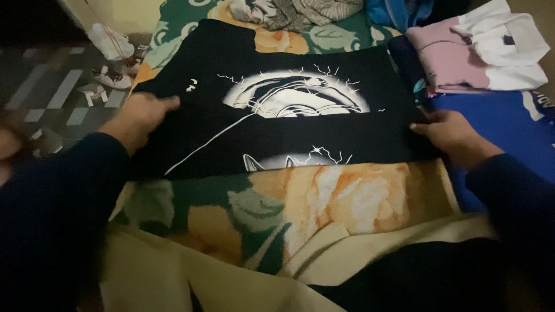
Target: Folding a black t-shirt on a bed with a floral patterned sheet.
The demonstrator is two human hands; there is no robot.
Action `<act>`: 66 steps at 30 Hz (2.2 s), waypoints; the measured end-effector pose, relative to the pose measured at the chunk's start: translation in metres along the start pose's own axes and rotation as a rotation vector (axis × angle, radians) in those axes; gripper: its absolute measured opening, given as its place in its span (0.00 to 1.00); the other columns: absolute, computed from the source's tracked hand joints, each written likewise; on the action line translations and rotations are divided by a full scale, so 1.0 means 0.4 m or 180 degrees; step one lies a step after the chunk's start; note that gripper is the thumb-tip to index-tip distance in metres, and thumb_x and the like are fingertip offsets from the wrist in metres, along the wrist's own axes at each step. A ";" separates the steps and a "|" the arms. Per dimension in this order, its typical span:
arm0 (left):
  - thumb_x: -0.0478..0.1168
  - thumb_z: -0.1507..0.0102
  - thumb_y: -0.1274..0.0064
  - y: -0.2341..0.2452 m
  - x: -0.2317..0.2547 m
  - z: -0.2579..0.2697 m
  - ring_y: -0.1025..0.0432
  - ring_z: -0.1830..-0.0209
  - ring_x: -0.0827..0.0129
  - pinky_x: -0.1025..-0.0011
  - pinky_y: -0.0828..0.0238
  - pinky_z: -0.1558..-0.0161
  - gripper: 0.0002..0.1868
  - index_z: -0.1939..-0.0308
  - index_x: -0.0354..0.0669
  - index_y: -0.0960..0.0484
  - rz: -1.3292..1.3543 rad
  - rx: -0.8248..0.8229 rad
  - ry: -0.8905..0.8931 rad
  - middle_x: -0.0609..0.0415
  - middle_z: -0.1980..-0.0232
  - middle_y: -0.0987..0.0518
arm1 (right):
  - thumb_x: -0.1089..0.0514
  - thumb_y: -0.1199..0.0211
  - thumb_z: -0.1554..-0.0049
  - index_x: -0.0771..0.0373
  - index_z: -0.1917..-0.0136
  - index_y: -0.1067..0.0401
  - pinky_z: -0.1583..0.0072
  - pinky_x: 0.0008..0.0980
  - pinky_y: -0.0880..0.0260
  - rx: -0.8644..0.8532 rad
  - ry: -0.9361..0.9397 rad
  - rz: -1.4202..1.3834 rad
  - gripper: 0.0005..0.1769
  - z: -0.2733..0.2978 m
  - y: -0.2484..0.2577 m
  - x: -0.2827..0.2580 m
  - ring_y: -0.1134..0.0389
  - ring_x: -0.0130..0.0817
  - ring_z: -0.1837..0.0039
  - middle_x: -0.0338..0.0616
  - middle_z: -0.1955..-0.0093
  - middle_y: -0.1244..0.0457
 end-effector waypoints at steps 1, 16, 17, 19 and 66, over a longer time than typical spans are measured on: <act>0.48 0.28 0.52 -0.007 -0.013 -0.010 0.35 0.31 0.58 0.56 0.34 0.35 0.24 0.28 0.55 0.33 -0.0318 -0.0033 0.0137 0.49 0.27 0.34 | 0.53 0.31 0.41 0.62 0.29 0.31 0.40 0.44 0.33 -0.0096 -0.0054 0.0167 0.30 0.012 0.005 -0.013 0.34 0.50 0.37 0.57 0.36 0.36; 0.47 0.26 0.56 0.070 -0.035 -0.101 0.30 0.40 0.61 0.61 0.29 0.42 0.19 0.30 0.55 0.30 0.0000 -0.0072 -0.0091 0.50 0.35 0.29 | 0.58 0.31 0.40 0.61 0.25 0.35 0.38 0.48 0.31 -0.0006 0.0134 0.0586 0.32 0.038 0.006 -0.040 0.35 0.54 0.33 0.60 0.31 0.38; 0.44 0.25 0.59 0.100 -0.040 -0.117 0.27 0.45 0.64 0.66 0.25 0.48 0.17 0.33 0.54 0.30 0.0250 -0.0119 -0.0220 0.52 0.39 0.26 | 0.61 0.36 0.37 0.62 0.24 0.38 0.38 0.50 0.30 -0.0195 -0.0033 0.0512 0.30 0.078 0.012 -0.065 0.35 0.55 0.34 0.62 0.30 0.39; 0.46 0.24 0.61 0.145 -0.092 -0.207 0.24 0.48 0.62 0.65 0.23 0.51 0.16 0.33 0.50 0.30 0.0457 -0.0222 -0.0377 0.49 0.42 0.23 | 0.56 0.32 0.41 0.61 0.26 0.33 0.40 0.49 0.29 -0.0032 0.0238 0.0800 0.31 -0.042 -0.008 0.022 0.32 0.56 0.36 0.61 0.34 0.36; 0.19 0.39 0.35 0.192 -0.243 -0.190 0.35 0.26 0.46 0.45 0.24 0.36 0.49 0.22 0.65 0.37 -0.2474 -0.1632 0.0655 0.45 0.21 0.38 | 0.58 0.41 0.51 0.78 0.50 0.22 0.49 0.53 0.27 0.0642 0.0438 0.1736 0.22 0.048 0.026 0.013 0.28 0.72 0.46 0.73 0.49 0.29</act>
Point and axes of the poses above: each hand's wrist, its own z-axis away from the middle knuckle, its own y-axis out of the back of the hand, x = y × z, the point moved 2 cm from there along -z, towards the middle knuckle
